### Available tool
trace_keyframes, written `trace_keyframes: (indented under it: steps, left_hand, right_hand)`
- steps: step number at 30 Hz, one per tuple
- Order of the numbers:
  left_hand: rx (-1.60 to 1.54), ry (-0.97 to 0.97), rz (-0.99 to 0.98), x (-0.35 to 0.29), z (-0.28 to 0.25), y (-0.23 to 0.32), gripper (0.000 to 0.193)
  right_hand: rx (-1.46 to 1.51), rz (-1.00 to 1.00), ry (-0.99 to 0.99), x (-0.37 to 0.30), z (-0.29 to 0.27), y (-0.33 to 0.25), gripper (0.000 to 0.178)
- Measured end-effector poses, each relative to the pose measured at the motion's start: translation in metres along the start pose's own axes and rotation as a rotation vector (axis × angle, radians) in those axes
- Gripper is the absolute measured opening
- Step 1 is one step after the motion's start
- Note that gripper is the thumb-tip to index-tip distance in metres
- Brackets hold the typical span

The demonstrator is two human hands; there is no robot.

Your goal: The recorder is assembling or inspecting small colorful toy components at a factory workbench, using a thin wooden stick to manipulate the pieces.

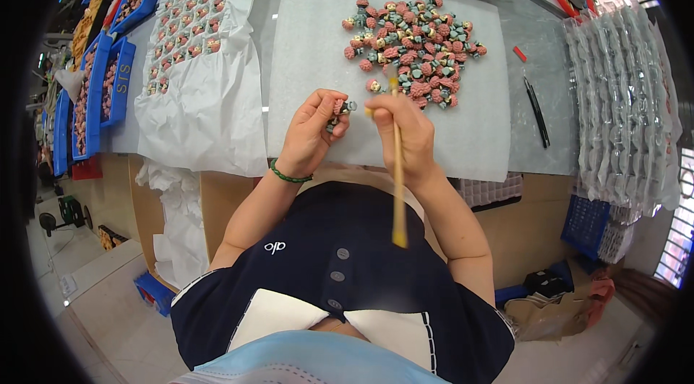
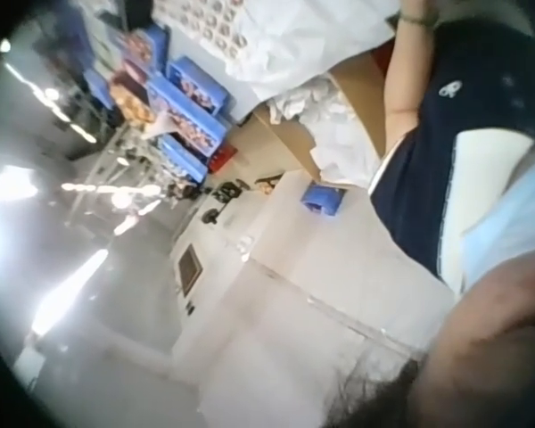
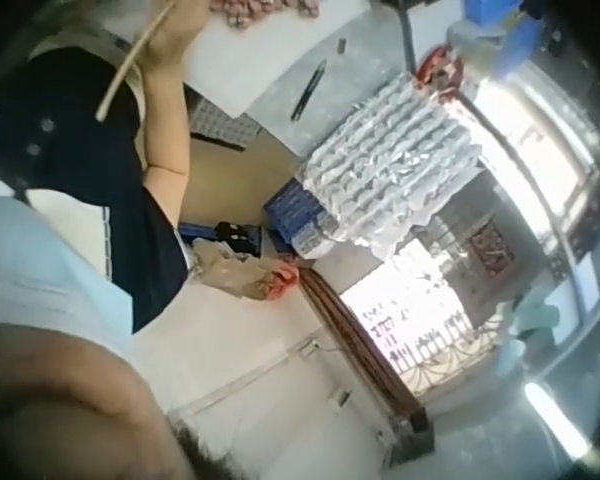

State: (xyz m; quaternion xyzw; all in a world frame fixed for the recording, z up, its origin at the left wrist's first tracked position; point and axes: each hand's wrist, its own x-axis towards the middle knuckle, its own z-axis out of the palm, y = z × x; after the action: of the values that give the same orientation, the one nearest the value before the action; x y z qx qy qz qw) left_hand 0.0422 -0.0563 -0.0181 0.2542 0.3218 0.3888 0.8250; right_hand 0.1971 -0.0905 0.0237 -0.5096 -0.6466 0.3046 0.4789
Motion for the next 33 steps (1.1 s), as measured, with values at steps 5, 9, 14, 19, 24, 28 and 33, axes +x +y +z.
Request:
trace_keyframes:
  steps: [5, 9, 14, 19, 24, 28, 33]
  left_hand:
    - [-0.135, -0.148, -0.079, -0.004, 0.001, 0.003, 0.024]
    - [-0.164, -0.042, -0.086, -0.006, 0.002, 0.022, 0.027]
    - [0.245, -0.099, 0.164, -0.014, -0.015, 0.031, 0.036]
    - [0.254, -0.02, 0.229, -0.029, -0.031, 0.043, 0.03]
    - [0.34, -0.066, 0.214, -0.067, -0.052, 0.076, 0.029]
    - [0.318, -0.073, 0.28, -0.092, -0.07, 0.091, 0.036]
    - [0.738, 0.281, 0.544, -0.098, -0.121, 0.14, 0.034]
  right_hand:
    - [0.097, 0.036, 0.079, -0.009, 0.02, 0.015, 0.018]
    - [0.295, 0.231, 0.023, 0.001, 0.014, 0.005, 0.02]
    - [0.292, 0.305, -0.083, 0.007, 0.025, -0.002, 0.019]
    - [0.39, 0.29, -0.088, 0.01, 0.055, -0.008, 0.02]
    - [0.48, 0.364, 0.092, 0.012, 0.103, -0.042, 0.021]
    - [0.461, 0.3, 0.094, 0.015, 0.134, -0.062, 0.016]
    - [0.376, 0.281, 0.039, 0.019, 0.147, -0.073, 0.014]
